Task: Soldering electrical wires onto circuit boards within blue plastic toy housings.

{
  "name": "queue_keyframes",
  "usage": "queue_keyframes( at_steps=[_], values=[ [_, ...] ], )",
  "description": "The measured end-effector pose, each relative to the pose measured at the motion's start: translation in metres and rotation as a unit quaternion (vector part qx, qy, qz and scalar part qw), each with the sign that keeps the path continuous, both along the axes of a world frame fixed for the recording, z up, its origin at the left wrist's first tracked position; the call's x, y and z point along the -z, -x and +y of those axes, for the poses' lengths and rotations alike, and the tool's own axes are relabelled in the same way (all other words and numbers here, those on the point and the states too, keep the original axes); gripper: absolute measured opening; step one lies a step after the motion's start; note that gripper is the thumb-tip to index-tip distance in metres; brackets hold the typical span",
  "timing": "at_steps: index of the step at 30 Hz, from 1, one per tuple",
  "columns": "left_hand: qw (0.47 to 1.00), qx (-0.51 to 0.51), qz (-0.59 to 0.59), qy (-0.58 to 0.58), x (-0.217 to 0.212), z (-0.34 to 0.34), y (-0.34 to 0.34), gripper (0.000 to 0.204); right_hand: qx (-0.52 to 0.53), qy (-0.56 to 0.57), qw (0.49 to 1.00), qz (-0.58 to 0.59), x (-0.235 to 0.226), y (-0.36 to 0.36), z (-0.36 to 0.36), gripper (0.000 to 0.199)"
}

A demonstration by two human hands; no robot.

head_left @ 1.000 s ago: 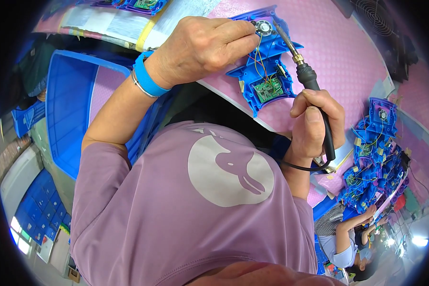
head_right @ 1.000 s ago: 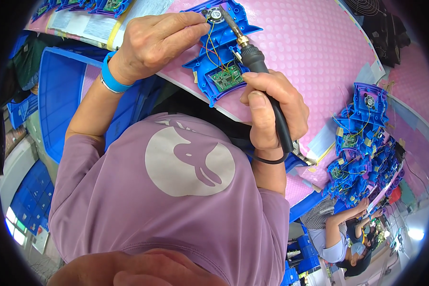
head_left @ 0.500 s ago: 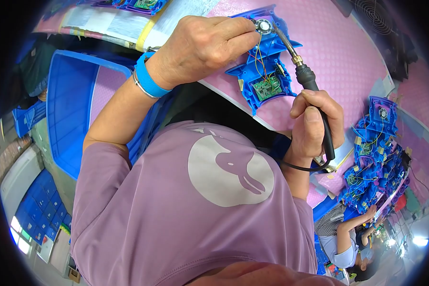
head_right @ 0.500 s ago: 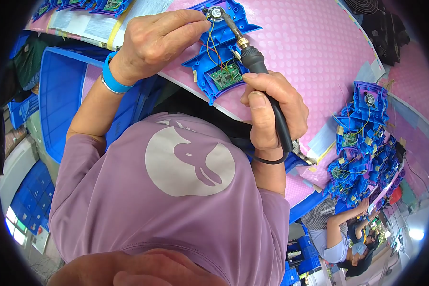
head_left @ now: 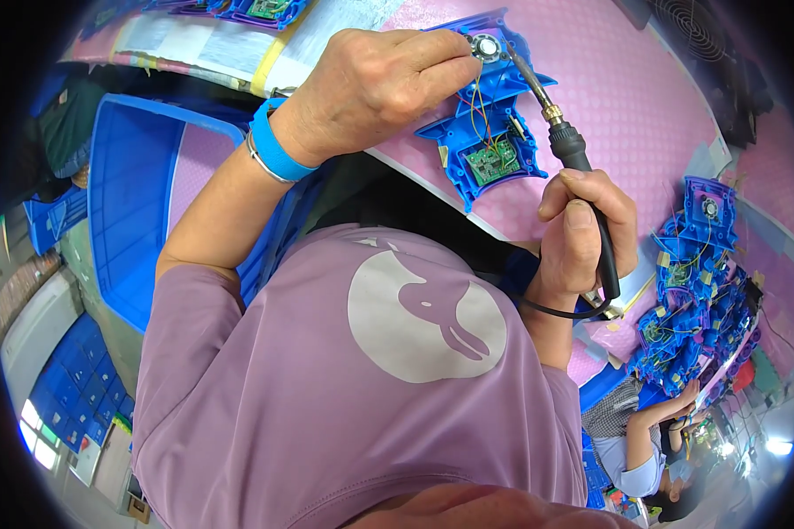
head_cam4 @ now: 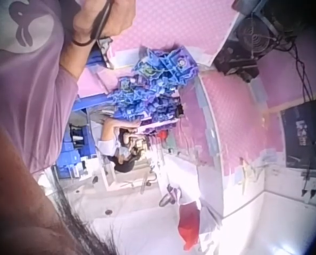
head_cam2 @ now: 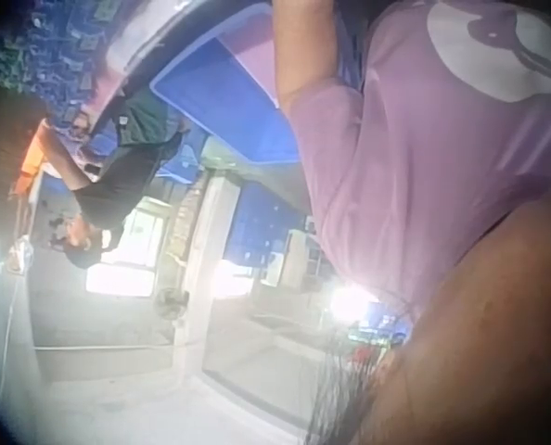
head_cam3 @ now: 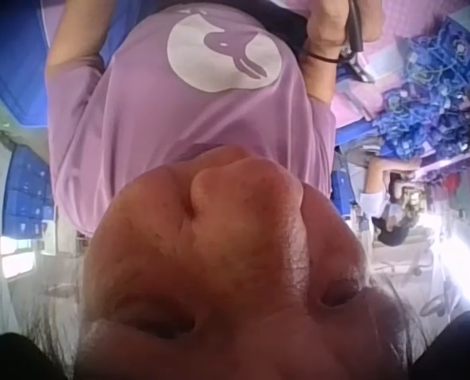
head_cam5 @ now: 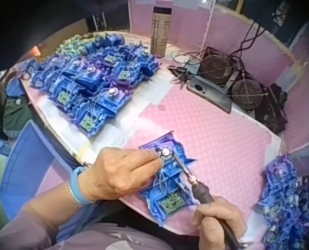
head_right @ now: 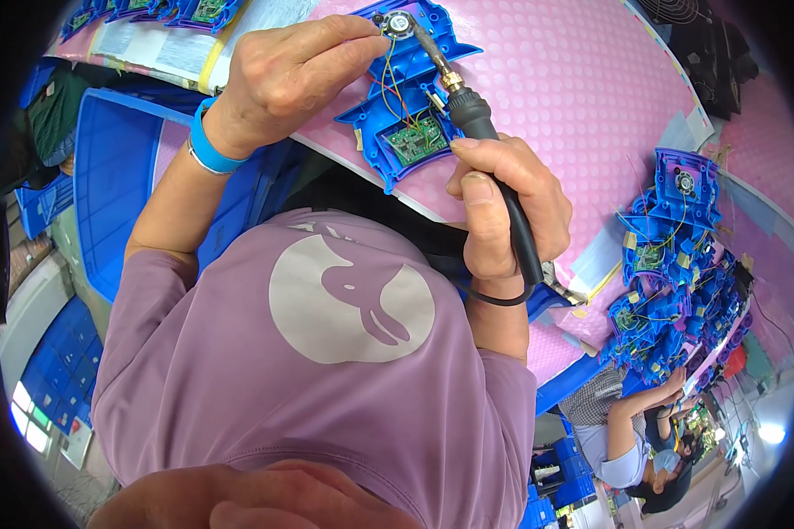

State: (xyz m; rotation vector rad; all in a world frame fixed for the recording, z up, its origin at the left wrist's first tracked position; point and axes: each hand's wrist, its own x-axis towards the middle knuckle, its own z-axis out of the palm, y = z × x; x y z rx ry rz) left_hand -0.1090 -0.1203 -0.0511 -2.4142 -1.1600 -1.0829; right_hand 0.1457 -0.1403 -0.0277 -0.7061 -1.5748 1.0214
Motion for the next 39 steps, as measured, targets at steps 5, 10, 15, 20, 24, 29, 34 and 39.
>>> queue_keyframes(
  at_steps=[5,10,15,20,24,29,34,39],
  values=[
    [1.000,-0.007,-0.007,0.021,-0.005,-0.004,0.000,0.028,0.002,0.004,1.000,0.003,-0.001,0.002,-0.002,0.021],
    [0.997,-0.015,-0.053,0.061,-0.007,-0.013,0.009,0.024,0.010,0.001,1.000,0.008,0.000,-0.001,-0.004,0.021],
    [0.924,0.053,-0.244,0.290,-0.008,-0.035,0.016,0.032,0.017,-0.002,1.000,0.011,-0.001,-0.005,-0.006,0.022],
    [0.915,0.105,-0.231,0.314,-0.011,-0.045,0.002,0.055,0.000,-0.025,1.000,0.011,-0.004,-0.010,-0.010,0.029],
    [0.946,0.105,-0.133,0.276,-0.016,-0.043,-0.010,0.051,0.015,-0.033,0.999,0.021,-0.008,-0.014,-0.017,0.029],
    [0.976,0.053,-0.063,0.203,-0.013,-0.047,-0.023,0.037,0.026,-0.018,0.999,0.010,-0.015,-0.030,-0.028,0.027],
    [0.978,0.024,-0.069,0.196,-0.014,-0.038,-0.034,0.028,0.058,-0.007,0.998,0.007,-0.019,-0.043,-0.038,0.026],
    [0.971,0.044,-0.036,0.232,-0.021,-0.027,-0.035,0.021,0.079,-0.011,0.996,0.035,-0.019,-0.051,-0.040,0.020]
  ],
)
